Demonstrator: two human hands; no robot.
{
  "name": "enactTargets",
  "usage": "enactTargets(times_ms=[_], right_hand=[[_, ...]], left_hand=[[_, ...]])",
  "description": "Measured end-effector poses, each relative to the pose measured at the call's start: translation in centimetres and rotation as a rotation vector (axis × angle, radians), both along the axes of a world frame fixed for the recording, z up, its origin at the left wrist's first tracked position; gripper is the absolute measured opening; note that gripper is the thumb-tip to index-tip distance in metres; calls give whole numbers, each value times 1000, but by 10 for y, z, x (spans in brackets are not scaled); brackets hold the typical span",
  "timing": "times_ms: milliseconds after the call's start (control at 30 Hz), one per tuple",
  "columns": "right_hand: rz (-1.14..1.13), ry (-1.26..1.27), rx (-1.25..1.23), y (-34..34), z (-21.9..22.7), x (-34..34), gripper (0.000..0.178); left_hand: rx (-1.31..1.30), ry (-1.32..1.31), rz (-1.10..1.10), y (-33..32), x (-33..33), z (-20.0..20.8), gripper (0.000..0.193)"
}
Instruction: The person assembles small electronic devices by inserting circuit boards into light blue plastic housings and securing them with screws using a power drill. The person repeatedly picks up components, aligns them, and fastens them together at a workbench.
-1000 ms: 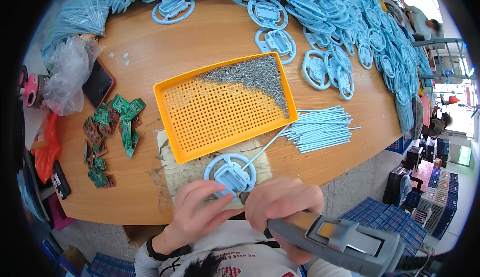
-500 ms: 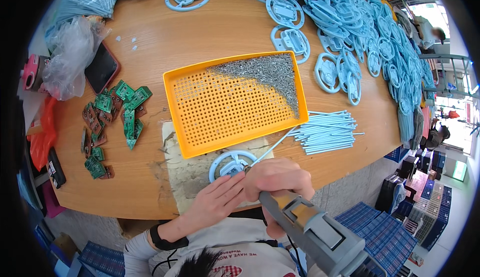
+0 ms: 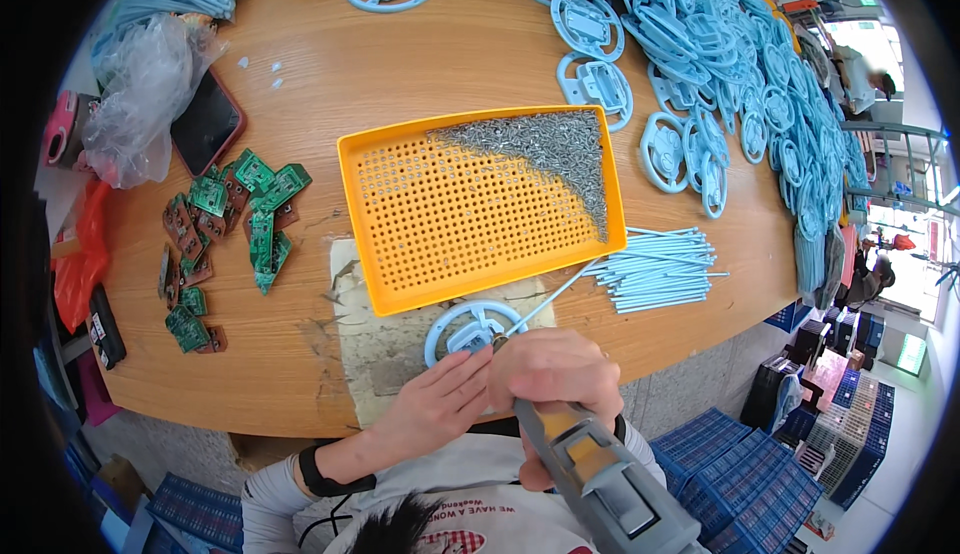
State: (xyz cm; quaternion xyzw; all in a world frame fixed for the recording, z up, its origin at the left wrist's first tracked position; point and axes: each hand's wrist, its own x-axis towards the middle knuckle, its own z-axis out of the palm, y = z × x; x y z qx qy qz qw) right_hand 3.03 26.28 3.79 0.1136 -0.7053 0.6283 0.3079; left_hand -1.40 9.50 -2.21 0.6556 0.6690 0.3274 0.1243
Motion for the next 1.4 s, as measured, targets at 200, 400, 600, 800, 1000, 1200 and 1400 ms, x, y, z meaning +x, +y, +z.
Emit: enactTargets(times_ms=[200,400,600,800,1000,1200,1400], right_hand=[[28,2,137,1,2,-4,62],[9,13,58,1,-8,-4,63],[128,-92,-3,15,2,-7,53],[136,-80,0,25,33,-10,44],[-189,55,-213,44,21,-36,64],[-307,-36,-78,68,7,-83,65],[-246,-111,-70,69,-2,-92,61]], left_hand=[[12,-65,-7,-1,3,-2,45],[2,17,-11,-1,1,-1,43],[-16,32,-5,0,3,0,43],[-22,8,39,2,3,4,46],[-13,1,57,4,5,1,45],[37,-7,80,8,2,4,38],[-29,-16,37,4,2,2,45]])
